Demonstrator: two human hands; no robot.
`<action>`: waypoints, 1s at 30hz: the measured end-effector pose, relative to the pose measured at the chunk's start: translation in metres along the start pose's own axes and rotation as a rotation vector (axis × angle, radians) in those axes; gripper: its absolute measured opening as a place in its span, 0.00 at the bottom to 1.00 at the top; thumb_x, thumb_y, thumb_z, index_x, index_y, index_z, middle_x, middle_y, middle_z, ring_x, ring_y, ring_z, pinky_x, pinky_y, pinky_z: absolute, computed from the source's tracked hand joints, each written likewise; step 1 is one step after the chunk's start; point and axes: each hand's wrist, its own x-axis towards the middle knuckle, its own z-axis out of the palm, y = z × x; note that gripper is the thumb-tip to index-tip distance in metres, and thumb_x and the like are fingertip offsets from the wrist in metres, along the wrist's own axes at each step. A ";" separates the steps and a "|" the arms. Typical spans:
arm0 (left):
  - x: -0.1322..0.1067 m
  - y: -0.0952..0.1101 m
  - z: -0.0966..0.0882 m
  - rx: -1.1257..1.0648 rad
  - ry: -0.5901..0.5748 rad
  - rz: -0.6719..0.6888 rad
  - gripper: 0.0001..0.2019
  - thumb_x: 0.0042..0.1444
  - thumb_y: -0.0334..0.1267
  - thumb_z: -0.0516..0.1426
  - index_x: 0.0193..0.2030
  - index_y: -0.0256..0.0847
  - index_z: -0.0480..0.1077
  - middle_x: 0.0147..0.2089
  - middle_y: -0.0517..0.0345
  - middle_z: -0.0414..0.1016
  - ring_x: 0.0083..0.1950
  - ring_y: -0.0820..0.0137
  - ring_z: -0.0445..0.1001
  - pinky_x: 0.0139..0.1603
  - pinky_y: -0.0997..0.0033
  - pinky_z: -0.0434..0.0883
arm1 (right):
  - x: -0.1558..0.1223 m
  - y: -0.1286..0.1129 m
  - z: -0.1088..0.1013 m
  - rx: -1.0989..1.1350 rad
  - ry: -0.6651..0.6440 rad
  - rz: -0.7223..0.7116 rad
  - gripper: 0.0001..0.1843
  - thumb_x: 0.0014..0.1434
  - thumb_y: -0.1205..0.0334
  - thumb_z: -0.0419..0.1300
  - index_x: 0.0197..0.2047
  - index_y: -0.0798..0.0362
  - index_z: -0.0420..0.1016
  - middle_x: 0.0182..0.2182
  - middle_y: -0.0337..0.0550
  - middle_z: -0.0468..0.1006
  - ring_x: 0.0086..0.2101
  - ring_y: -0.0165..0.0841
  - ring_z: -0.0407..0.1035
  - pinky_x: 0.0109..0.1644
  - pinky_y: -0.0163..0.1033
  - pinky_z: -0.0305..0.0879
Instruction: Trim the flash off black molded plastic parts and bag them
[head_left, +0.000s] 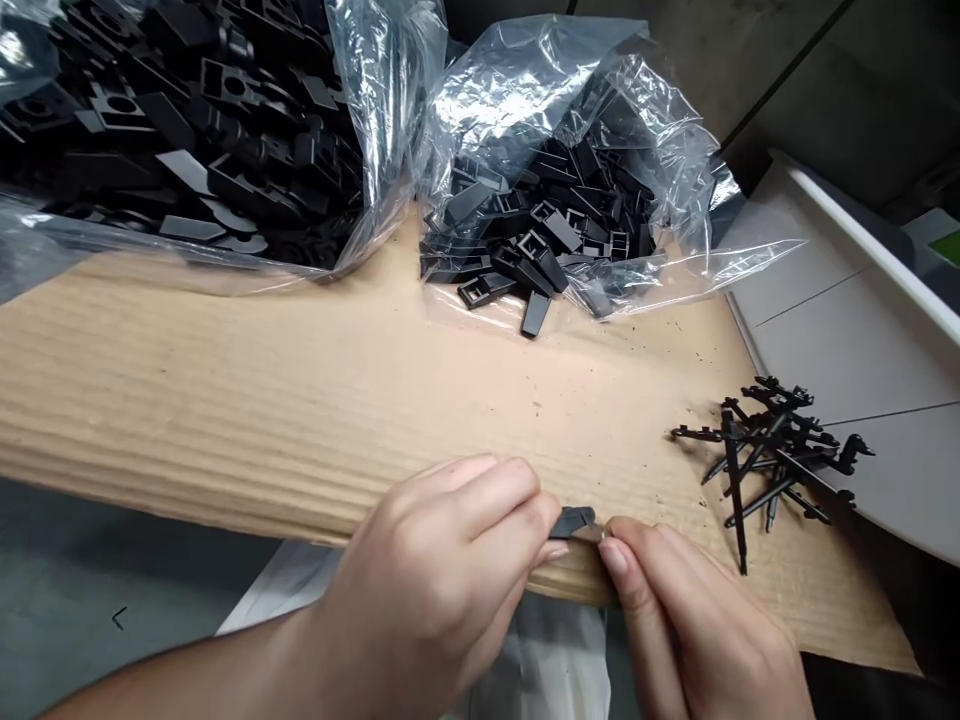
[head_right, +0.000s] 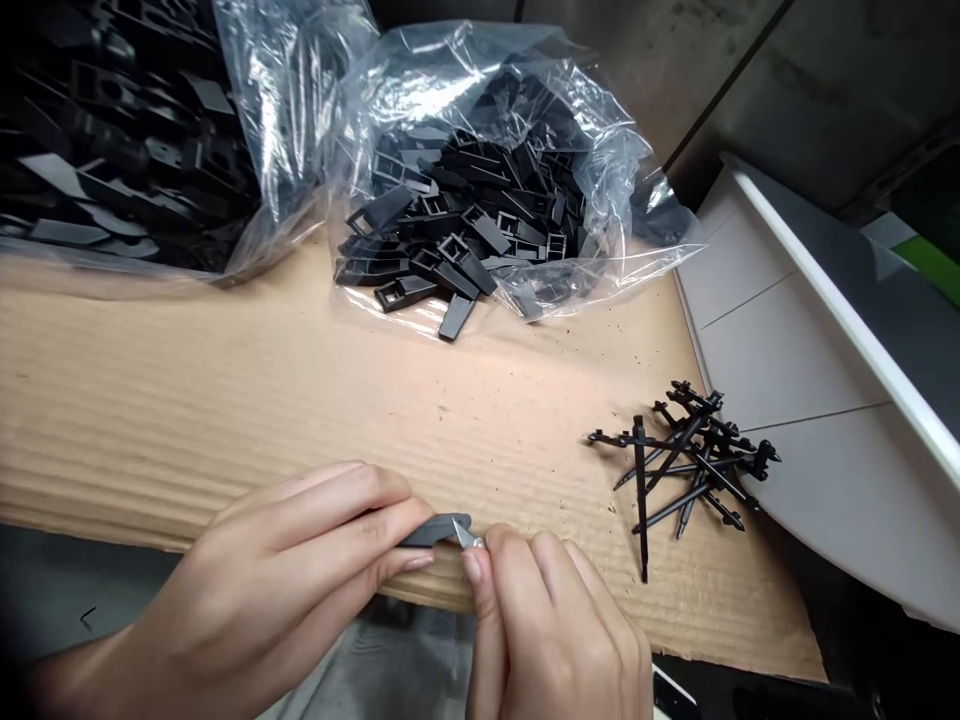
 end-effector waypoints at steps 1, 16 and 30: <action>0.000 0.000 0.000 0.000 0.006 0.011 0.10 0.59 0.29 0.47 0.34 0.36 0.68 0.30 0.56 0.69 0.31 0.69 0.66 0.30 0.70 0.64 | 0.001 -0.001 0.001 -0.056 0.023 0.008 0.12 0.61 0.61 0.47 0.32 0.51 0.70 0.19 0.39 0.70 0.21 0.30 0.66 0.25 0.33 0.57; 0.009 0.002 -0.016 -0.039 -0.144 -0.098 0.12 0.56 0.25 0.47 0.42 0.37 0.68 0.33 0.56 0.69 0.34 0.69 0.69 0.34 0.74 0.65 | -0.014 0.020 -0.014 0.040 -0.019 -0.091 0.15 0.60 0.63 0.50 0.49 0.54 0.66 0.34 0.44 0.70 0.36 0.28 0.71 0.35 0.26 0.68; 0.026 -0.002 -0.022 -0.078 -0.233 -0.181 0.07 0.56 0.27 0.49 0.30 0.38 0.65 0.30 0.61 0.70 0.32 0.72 0.68 0.33 0.76 0.63 | -0.009 0.006 -0.003 -0.175 0.102 -0.181 0.15 0.60 0.67 0.47 0.47 0.53 0.68 0.31 0.44 0.74 0.28 0.31 0.70 0.35 0.35 0.64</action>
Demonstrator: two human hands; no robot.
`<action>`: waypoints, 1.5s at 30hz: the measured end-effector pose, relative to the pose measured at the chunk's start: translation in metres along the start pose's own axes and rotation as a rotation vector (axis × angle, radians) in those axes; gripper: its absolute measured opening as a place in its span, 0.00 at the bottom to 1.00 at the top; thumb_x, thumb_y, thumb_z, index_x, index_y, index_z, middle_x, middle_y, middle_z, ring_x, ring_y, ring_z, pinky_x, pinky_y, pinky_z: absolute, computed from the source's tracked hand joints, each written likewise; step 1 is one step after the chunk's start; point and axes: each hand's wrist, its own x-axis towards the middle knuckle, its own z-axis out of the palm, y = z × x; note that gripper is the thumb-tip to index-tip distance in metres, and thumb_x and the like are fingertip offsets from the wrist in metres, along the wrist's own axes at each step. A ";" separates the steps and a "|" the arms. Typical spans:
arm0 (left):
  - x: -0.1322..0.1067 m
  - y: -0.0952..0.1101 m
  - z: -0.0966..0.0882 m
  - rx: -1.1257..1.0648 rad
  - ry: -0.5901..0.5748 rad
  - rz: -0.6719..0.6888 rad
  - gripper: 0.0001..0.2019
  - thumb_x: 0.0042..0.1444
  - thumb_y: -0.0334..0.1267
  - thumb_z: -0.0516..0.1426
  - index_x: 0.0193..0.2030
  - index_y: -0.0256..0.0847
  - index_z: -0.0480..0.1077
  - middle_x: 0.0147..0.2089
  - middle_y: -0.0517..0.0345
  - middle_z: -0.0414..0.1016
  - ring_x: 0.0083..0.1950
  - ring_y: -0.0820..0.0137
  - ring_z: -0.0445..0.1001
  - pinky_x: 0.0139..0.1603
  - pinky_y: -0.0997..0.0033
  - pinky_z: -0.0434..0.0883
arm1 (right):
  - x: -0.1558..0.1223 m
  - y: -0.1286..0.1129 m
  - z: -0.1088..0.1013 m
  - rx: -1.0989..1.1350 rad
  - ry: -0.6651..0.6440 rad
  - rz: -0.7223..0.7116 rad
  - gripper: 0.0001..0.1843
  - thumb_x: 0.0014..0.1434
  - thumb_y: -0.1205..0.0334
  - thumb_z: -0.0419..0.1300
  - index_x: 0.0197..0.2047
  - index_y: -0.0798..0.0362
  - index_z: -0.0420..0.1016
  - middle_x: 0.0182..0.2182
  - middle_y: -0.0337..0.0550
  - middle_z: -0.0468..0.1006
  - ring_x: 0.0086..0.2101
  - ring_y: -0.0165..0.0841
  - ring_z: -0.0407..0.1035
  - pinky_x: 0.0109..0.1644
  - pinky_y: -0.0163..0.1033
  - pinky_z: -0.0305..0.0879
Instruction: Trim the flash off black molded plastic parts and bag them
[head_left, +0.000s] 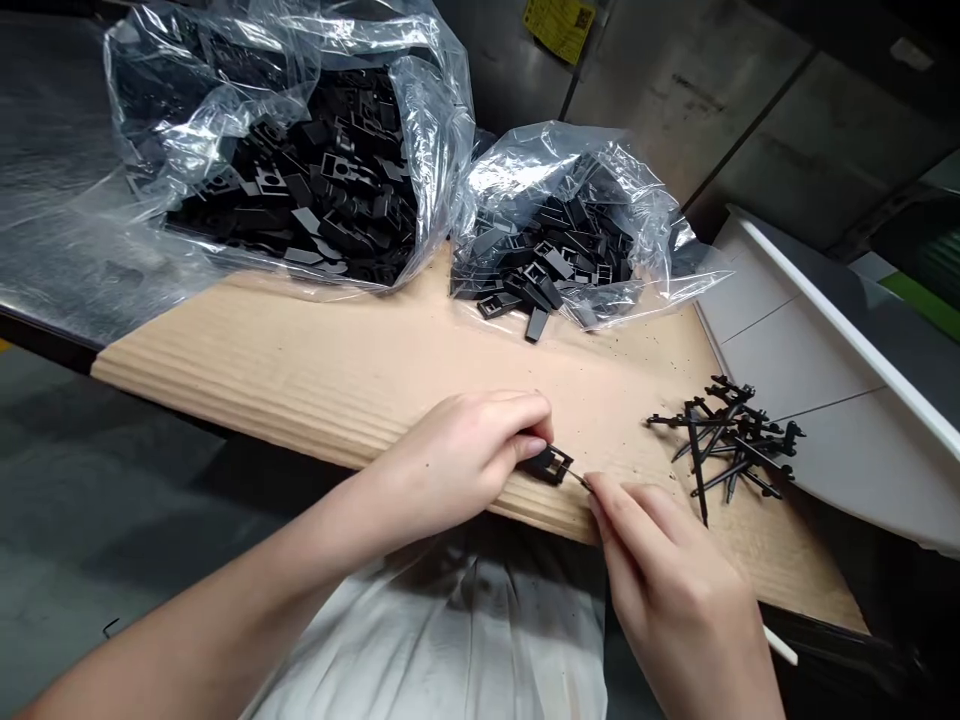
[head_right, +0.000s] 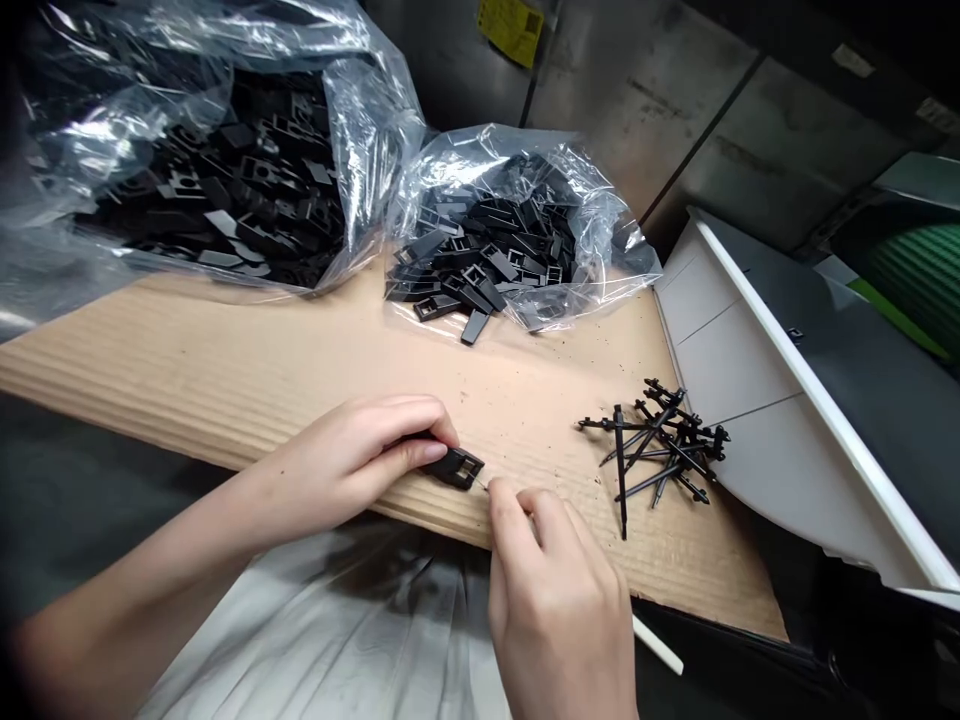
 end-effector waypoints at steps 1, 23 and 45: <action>0.000 0.000 0.000 0.008 0.002 0.003 0.07 0.56 0.27 0.49 0.30 0.38 0.65 0.30 0.61 0.70 0.33 0.72 0.68 0.33 0.76 0.63 | 0.002 -0.001 0.000 -0.027 -0.001 -0.002 0.15 0.60 0.67 0.47 0.47 0.53 0.69 0.31 0.44 0.74 0.28 0.32 0.70 0.34 0.35 0.63; 0.001 -0.001 0.001 -0.067 0.000 0.004 0.07 0.56 0.28 0.49 0.31 0.36 0.66 0.30 0.61 0.69 0.32 0.72 0.68 0.34 0.76 0.62 | 0.011 -0.019 0.001 -0.118 0.070 0.011 0.13 0.55 0.71 0.52 0.43 0.56 0.73 0.29 0.44 0.73 0.28 0.34 0.65 0.28 0.37 0.56; 0.000 0.017 0.022 -1.083 0.071 -0.289 0.19 0.52 0.34 0.57 0.52 0.39 0.63 0.35 0.57 0.74 0.35 0.71 0.72 0.36 0.72 0.67 | 0.002 -0.029 0.009 0.453 0.398 0.044 0.09 0.56 0.70 0.54 0.41 0.57 0.70 0.29 0.46 0.74 0.31 0.31 0.69 0.35 0.33 0.63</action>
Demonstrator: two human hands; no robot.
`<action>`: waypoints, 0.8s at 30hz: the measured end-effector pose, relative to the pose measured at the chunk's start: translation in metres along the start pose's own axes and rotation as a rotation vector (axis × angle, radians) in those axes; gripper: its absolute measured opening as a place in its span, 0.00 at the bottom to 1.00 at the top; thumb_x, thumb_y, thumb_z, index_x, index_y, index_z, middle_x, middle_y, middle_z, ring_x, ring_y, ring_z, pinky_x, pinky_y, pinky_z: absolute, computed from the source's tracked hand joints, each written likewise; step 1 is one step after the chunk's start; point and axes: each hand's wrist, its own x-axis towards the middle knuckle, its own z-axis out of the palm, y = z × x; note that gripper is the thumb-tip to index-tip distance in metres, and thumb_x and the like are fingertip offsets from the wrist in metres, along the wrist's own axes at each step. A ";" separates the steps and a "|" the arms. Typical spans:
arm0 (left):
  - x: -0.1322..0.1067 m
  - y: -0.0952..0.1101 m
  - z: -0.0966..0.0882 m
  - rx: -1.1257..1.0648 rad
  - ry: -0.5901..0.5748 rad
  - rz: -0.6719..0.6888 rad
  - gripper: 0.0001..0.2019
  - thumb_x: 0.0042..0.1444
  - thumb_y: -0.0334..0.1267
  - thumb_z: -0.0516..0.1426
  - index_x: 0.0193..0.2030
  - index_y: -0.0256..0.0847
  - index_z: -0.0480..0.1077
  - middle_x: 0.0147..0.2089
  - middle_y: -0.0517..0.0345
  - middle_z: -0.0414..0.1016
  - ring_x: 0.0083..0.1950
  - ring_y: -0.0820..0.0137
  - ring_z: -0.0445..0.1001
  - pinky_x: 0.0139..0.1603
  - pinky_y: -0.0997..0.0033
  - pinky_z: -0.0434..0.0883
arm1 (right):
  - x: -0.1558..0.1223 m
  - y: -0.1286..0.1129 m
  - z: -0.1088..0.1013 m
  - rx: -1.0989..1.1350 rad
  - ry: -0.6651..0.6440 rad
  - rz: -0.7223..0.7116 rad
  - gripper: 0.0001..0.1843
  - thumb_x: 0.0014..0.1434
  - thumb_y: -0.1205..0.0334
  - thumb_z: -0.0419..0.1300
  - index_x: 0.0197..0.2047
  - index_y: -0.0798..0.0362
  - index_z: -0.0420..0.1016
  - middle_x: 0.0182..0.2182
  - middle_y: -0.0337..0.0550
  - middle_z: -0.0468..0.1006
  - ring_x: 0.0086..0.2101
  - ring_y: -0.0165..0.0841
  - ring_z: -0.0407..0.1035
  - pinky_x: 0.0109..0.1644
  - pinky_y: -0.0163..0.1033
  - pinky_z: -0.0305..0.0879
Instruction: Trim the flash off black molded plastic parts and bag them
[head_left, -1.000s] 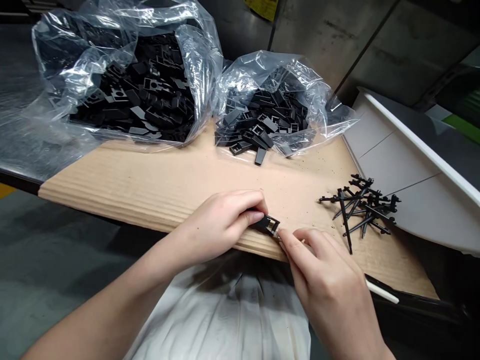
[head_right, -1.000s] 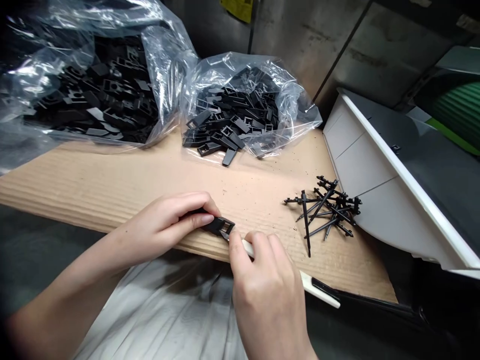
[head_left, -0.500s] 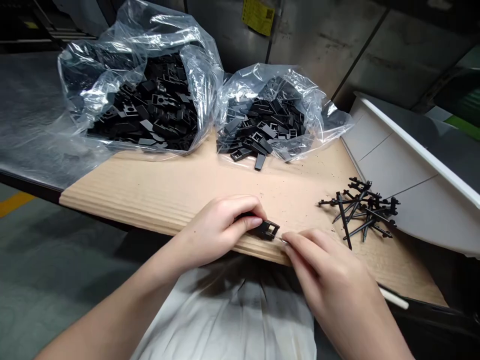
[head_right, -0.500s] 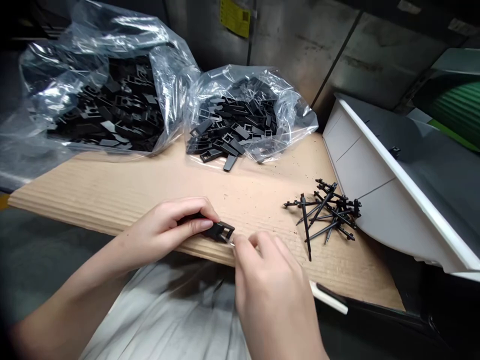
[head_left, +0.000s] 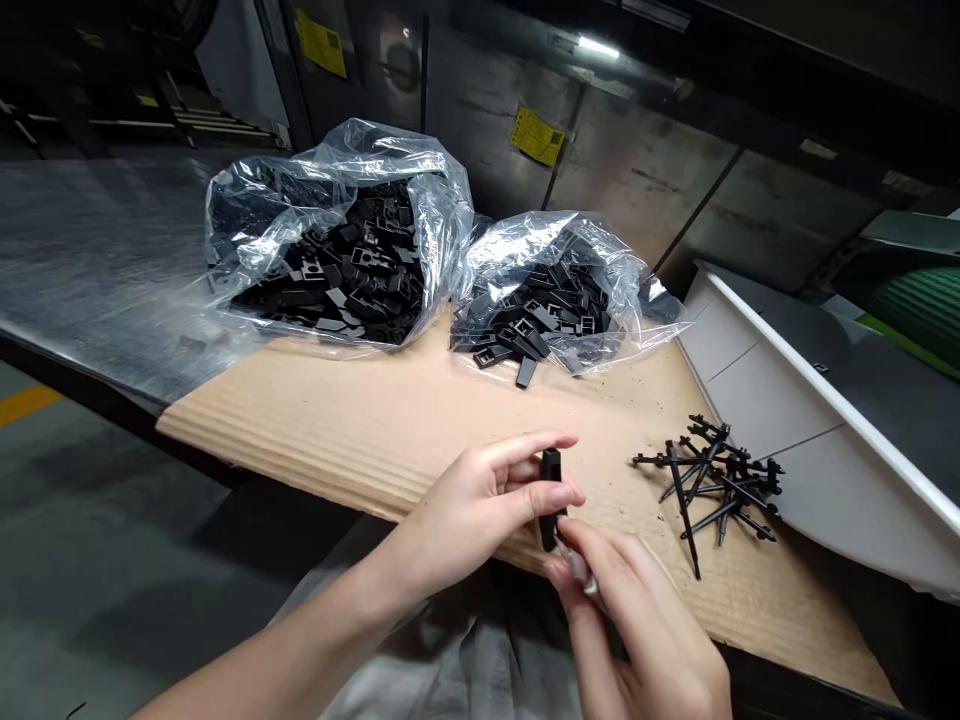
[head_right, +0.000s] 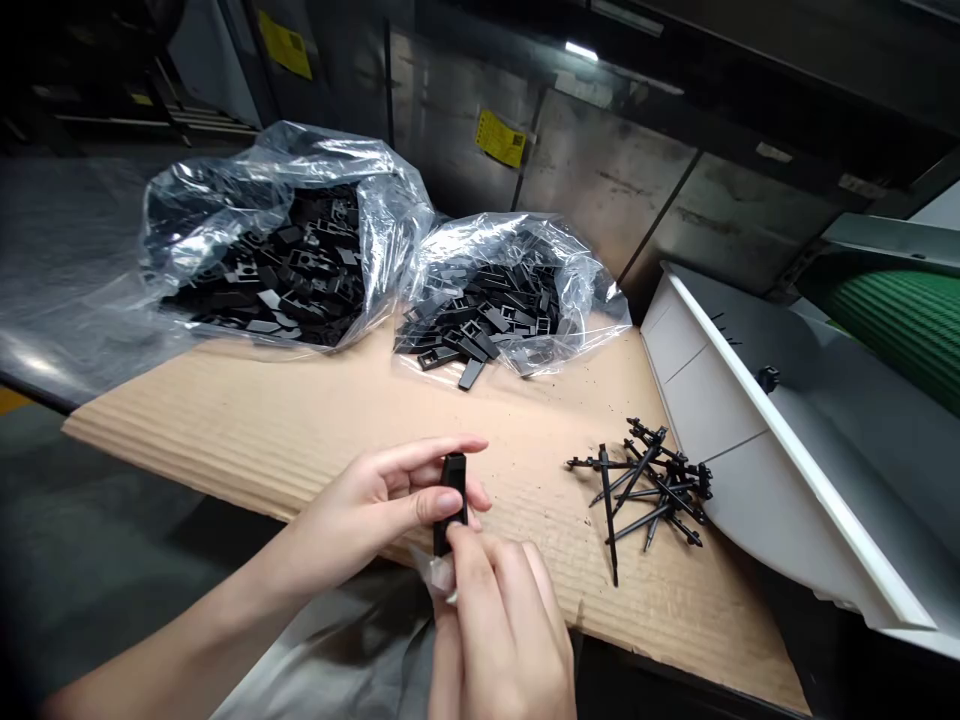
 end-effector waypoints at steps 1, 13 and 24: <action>-0.001 0.000 -0.001 0.016 0.023 0.030 0.18 0.54 0.34 0.55 0.52 0.40 0.62 0.36 0.57 0.74 0.36 0.71 0.72 0.37 0.72 0.67 | -0.001 0.001 -0.001 0.046 -0.014 0.016 0.11 0.57 0.71 0.52 0.43 0.56 0.69 0.30 0.45 0.75 0.31 0.30 0.69 0.35 0.31 0.64; -0.006 -0.006 0.001 0.510 0.111 0.336 0.08 0.52 0.26 0.56 0.36 0.36 0.76 0.34 0.58 0.78 0.36 0.73 0.75 0.37 0.84 0.68 | -0.007 0.019 -0.011 -0.020 -0.118 0.193 0.13 0.61 0.64 0.49 0.46 0.54 0.71 0.28 0.42 0.71 0.28 0.30 0.67 0.31 0.33 0.62; -0.003 -0.008 -0.001 0.627 0.142 0.442 0.07 0.52 0.27 0.57 0.36 0.37 0.76 0.35 0.60 0.79 0.35 0.74 0.75 0.37 0.85 0.68 | -0.010 0.028 -0.012 -0.006 -0.091 0.103 0.11 0.57 0.69 0.54 0.44 0.55 0.71 0.27 0.42 0.71 0.25 0.28 0.66 0.31 0.31 0.62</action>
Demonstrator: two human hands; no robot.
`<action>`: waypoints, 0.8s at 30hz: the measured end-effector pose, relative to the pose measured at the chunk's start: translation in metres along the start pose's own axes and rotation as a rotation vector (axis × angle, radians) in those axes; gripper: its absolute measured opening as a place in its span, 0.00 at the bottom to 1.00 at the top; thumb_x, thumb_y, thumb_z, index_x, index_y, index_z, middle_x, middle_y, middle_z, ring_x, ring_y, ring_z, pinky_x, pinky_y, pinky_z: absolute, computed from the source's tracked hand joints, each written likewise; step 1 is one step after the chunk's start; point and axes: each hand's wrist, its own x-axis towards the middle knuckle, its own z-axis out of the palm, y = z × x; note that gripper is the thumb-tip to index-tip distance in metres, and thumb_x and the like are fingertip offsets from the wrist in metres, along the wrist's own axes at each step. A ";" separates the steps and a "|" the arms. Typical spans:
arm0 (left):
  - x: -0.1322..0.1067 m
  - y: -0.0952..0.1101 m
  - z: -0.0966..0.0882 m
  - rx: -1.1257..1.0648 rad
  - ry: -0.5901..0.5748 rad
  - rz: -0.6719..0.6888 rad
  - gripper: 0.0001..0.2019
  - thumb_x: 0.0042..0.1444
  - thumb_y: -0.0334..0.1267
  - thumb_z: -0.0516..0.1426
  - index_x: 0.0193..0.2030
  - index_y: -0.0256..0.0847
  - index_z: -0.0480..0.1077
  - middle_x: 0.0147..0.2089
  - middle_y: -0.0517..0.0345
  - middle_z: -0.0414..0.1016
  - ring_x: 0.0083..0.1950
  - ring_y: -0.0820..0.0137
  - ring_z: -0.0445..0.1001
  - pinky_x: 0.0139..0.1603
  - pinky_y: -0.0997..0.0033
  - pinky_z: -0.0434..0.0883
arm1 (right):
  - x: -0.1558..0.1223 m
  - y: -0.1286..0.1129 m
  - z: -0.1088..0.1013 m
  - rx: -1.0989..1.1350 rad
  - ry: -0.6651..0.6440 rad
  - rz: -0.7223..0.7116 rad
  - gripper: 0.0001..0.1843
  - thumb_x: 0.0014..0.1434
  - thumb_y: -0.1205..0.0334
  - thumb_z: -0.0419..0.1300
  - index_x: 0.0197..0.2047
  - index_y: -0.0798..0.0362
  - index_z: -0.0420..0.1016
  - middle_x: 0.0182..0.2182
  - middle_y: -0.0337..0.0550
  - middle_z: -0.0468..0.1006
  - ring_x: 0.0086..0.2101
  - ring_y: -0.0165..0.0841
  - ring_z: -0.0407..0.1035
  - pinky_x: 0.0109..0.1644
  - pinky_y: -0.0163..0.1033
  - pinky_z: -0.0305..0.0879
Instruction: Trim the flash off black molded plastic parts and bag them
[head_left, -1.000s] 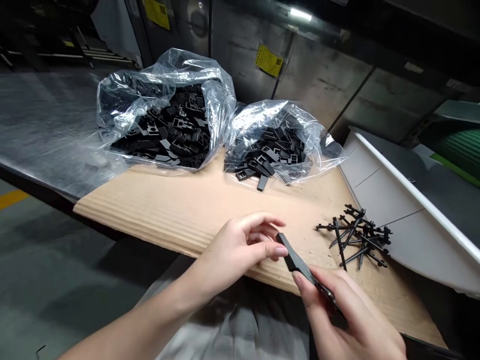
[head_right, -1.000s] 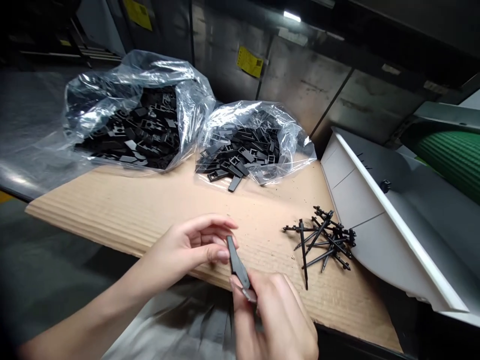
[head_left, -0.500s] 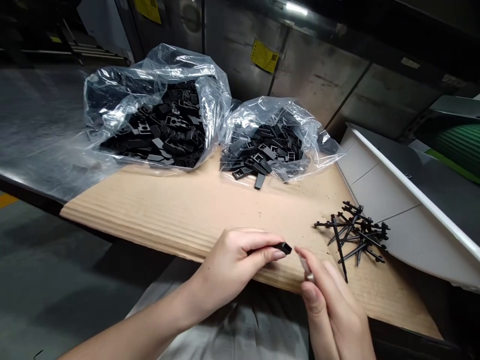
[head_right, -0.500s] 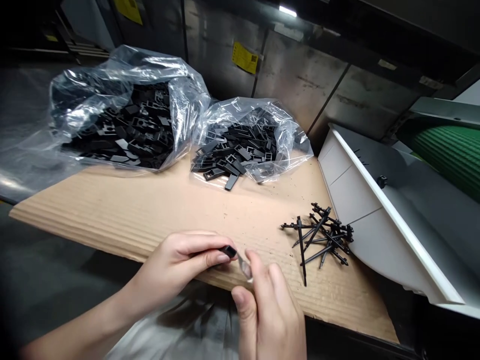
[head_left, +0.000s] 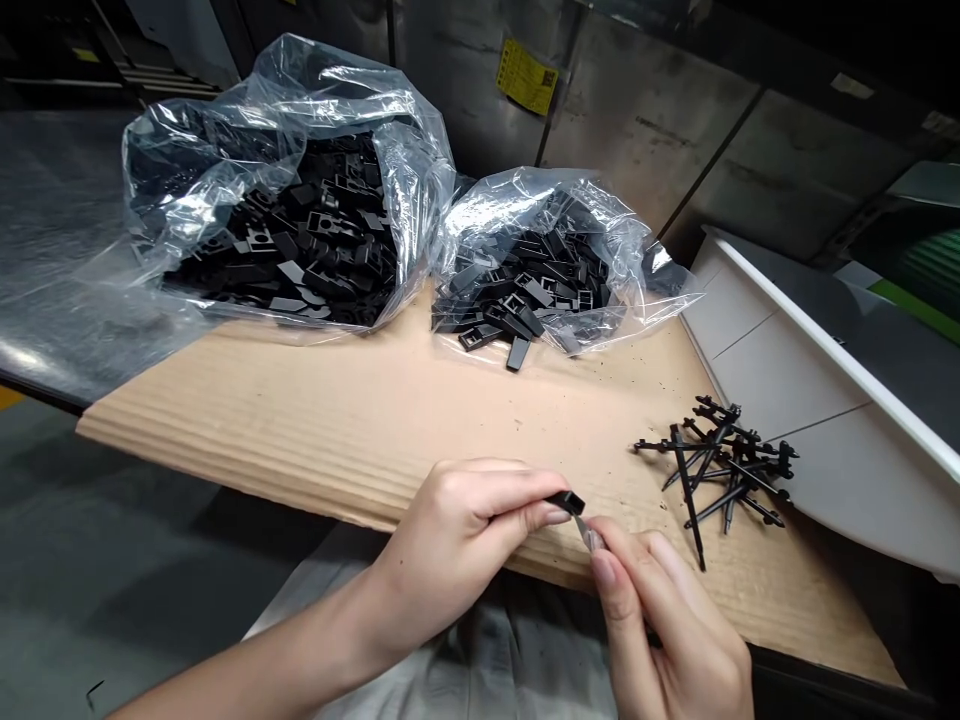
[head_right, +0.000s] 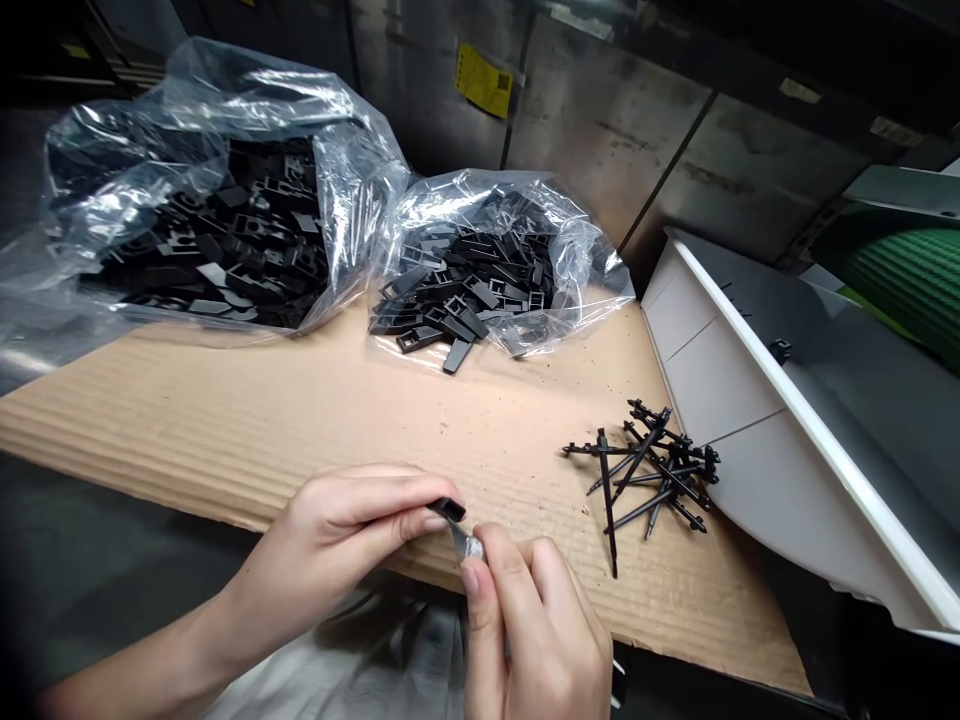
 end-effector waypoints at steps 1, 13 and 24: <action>0.000 0.000 0.000 0.005 -0.005 -0.007 0.07 0.52 0.28 0.57 0.36 0.37 0.76 0.35 0.60 0.79 0.35 0.74 0.75 0.37 0.85 0.68 | -0.001 -0.001 0.000 0.015 0.014 0.031 0.11 0.57 0.69 0.54 0.44 0.54 0.71 0.27 0.42 0.71 0.26 0.29 0.66 0.31 0.32 0.62; -0.001 0.002 -0.003 0.018 -0.022 -0.037 0.07 0.53 0.30 0.57 0.36 0.38 0.76 0.34 0.58 0.79 0.34 0.71 0.76 0.37 0.80 0.69 | 0.000 -0.001 0.001 0.006 -0.004 0.090 0.11 0.58 0.67 0.54 0.43 0.53 0.72 0.26 0.42 0.70 0.26 0.30 0.66 0.31 0.33 0.61; 0.001 0.004 -0.003 0.024 -0.121 -0.018 0.08 0.54 0.32 0.55 0.36 0.38 0.76 0.31 0.56 0.78 0.32 0.69 0.75 0.34 0.77 0.69 | 0.000 -0.002 -0.005 0.019 0.072 0.075 0.07 0.56 0.68 0.56 0.39 0.52 0.72 0.26 0.40 0.75 0.27 0.29 0.70 0.31 0.30 0.64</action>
